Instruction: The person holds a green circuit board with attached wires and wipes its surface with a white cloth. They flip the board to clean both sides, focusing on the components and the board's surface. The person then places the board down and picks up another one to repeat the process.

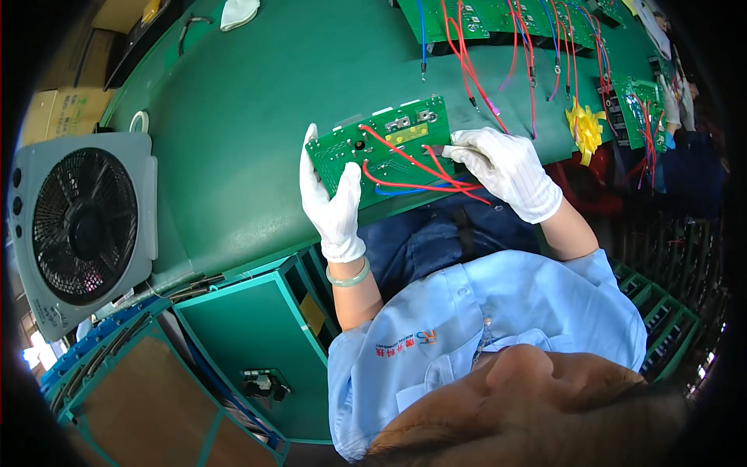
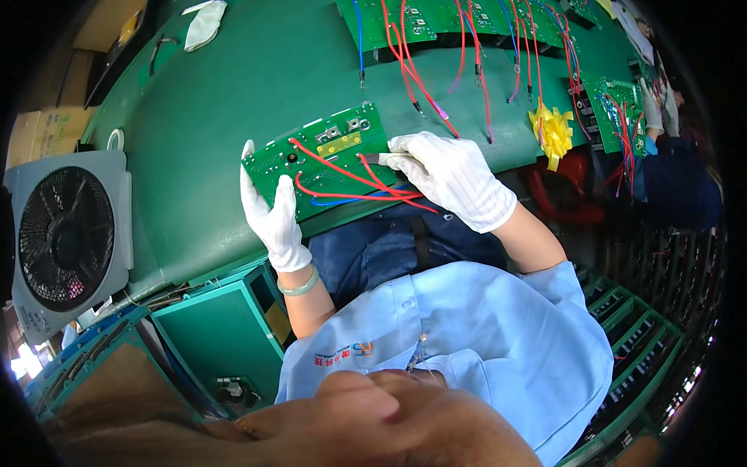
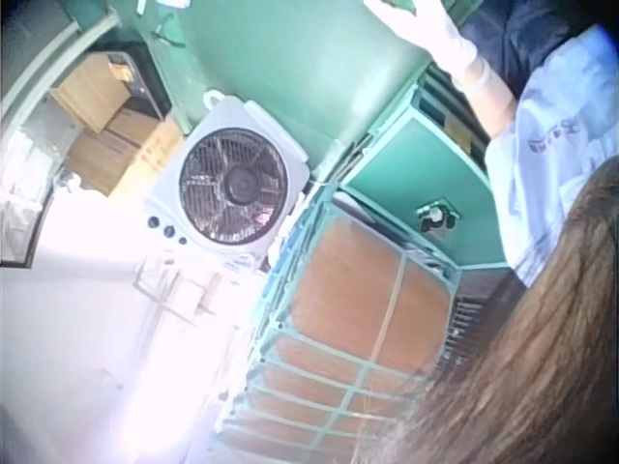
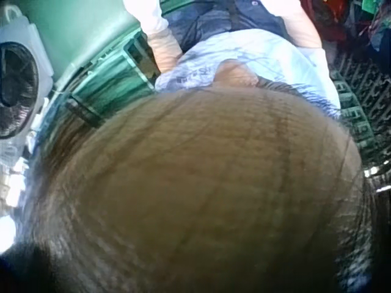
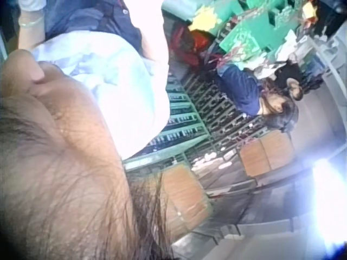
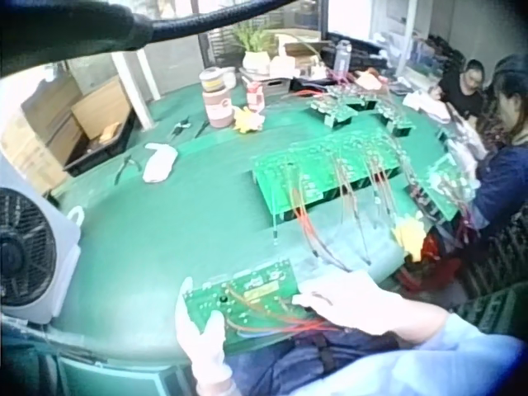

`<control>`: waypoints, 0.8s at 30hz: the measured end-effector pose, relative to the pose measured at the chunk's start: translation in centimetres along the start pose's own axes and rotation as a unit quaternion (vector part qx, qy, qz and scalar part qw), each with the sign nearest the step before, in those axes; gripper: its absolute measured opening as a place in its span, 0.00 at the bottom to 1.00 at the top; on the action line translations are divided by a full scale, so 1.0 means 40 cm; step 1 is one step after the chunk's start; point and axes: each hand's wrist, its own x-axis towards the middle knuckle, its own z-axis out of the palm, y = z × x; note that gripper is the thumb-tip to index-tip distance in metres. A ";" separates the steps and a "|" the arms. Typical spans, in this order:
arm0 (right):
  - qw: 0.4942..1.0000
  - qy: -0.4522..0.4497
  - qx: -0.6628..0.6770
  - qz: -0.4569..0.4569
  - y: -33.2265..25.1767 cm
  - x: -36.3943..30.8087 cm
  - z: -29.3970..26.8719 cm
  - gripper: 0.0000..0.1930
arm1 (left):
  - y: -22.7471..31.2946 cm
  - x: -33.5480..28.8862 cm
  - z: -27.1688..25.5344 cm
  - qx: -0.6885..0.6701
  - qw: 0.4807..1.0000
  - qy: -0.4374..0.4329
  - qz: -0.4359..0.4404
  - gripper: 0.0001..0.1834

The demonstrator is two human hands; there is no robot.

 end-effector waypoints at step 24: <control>0.998 0.047 0.026 -0.040 0.038 0.029 -0.016 0.09 | -0.009 -0.004 -0.003 -0.015 1.000 0.008 -0.004 0.36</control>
